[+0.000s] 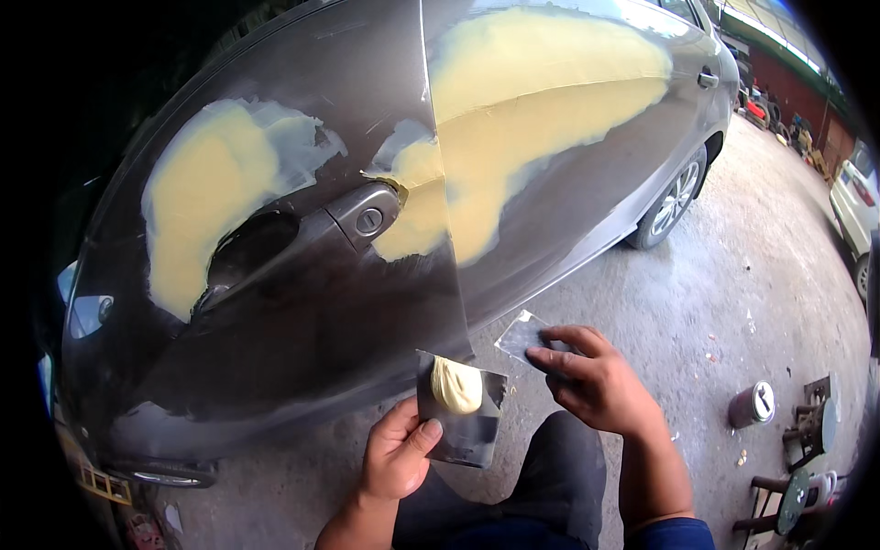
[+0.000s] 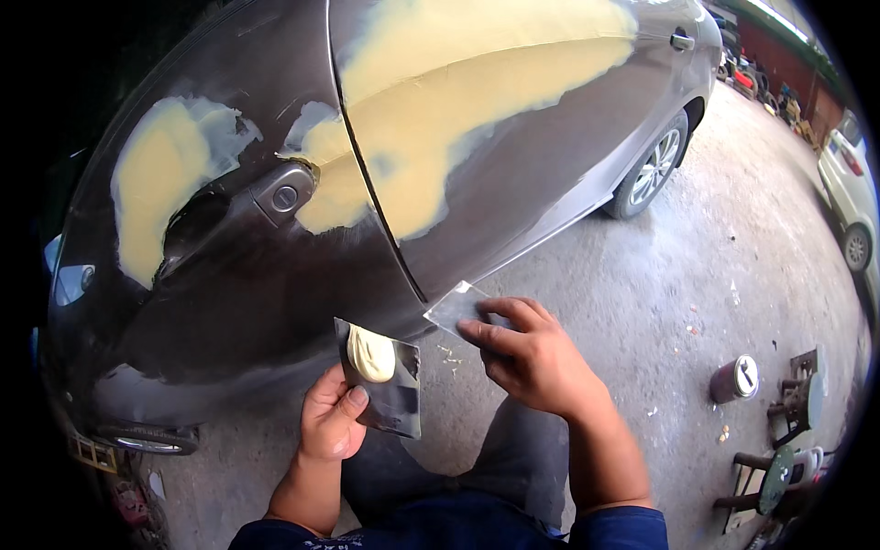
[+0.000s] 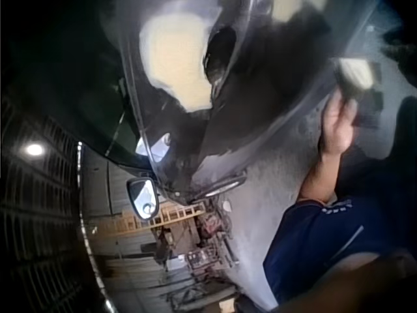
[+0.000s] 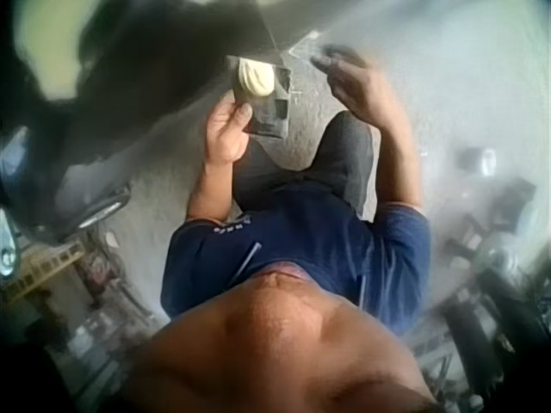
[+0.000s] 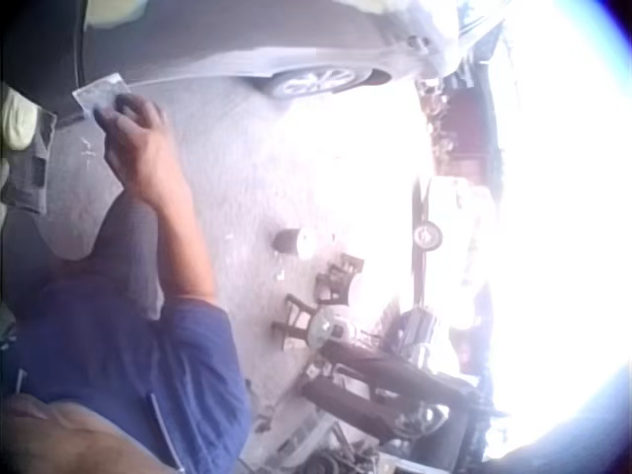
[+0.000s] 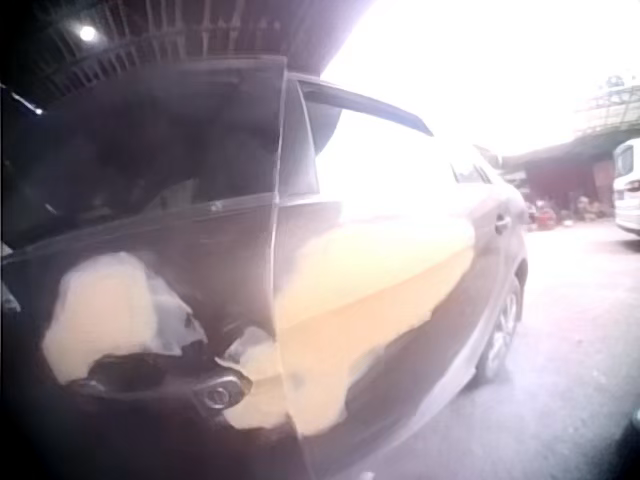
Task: The person applies a beige body filler to the side door and front bumper of a gray car using a metal spreader. They smooth the filler over the surface, working around the door handle and near the headlight and grille.
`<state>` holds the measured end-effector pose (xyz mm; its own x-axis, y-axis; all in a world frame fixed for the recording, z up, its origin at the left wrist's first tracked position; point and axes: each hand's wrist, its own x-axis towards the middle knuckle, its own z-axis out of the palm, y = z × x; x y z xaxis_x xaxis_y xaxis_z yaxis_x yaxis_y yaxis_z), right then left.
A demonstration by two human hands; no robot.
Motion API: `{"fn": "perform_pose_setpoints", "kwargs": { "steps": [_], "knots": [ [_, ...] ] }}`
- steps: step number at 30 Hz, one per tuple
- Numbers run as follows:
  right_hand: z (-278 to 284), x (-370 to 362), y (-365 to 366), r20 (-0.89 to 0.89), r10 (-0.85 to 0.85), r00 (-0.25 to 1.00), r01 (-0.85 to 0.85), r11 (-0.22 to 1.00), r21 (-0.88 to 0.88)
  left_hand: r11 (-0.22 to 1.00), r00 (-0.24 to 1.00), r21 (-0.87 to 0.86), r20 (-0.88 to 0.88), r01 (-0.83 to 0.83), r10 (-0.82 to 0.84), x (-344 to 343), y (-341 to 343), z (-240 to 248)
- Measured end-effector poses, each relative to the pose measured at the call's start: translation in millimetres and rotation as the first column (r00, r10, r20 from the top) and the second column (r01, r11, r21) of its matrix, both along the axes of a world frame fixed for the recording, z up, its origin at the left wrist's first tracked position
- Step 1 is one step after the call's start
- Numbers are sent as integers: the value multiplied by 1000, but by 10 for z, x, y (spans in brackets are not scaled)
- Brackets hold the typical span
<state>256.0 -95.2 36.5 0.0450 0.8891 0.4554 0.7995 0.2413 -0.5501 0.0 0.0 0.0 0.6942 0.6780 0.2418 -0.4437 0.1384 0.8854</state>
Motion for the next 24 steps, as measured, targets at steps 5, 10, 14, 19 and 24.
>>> {"fn": "perform_pose_setpoints", "kwargs": {
  "steps": [5,10,14,19,24],
  "knots": [
    [41,-382,-97,101,-152,983,108,930,351,974,974,-23,-48,-224,223,91,-58,93],
    [-2,-614,10,318,-240,917,94,906,412,958,950,40,-123,-283,286,81,-69,131],
    [-173,-591,57,314,-194,930,93,946,309,787,838,471,-161,-399,521,45,-41,136],
    [-128,-475,253,-33,-293,956,282,875,394,452,671,592,216,-667,709,-145,117,148],
    [168,-618,700,-50,-392,919,353,758,548,624,762,449,270,-640,588,-363,184,45]
  ]
}}
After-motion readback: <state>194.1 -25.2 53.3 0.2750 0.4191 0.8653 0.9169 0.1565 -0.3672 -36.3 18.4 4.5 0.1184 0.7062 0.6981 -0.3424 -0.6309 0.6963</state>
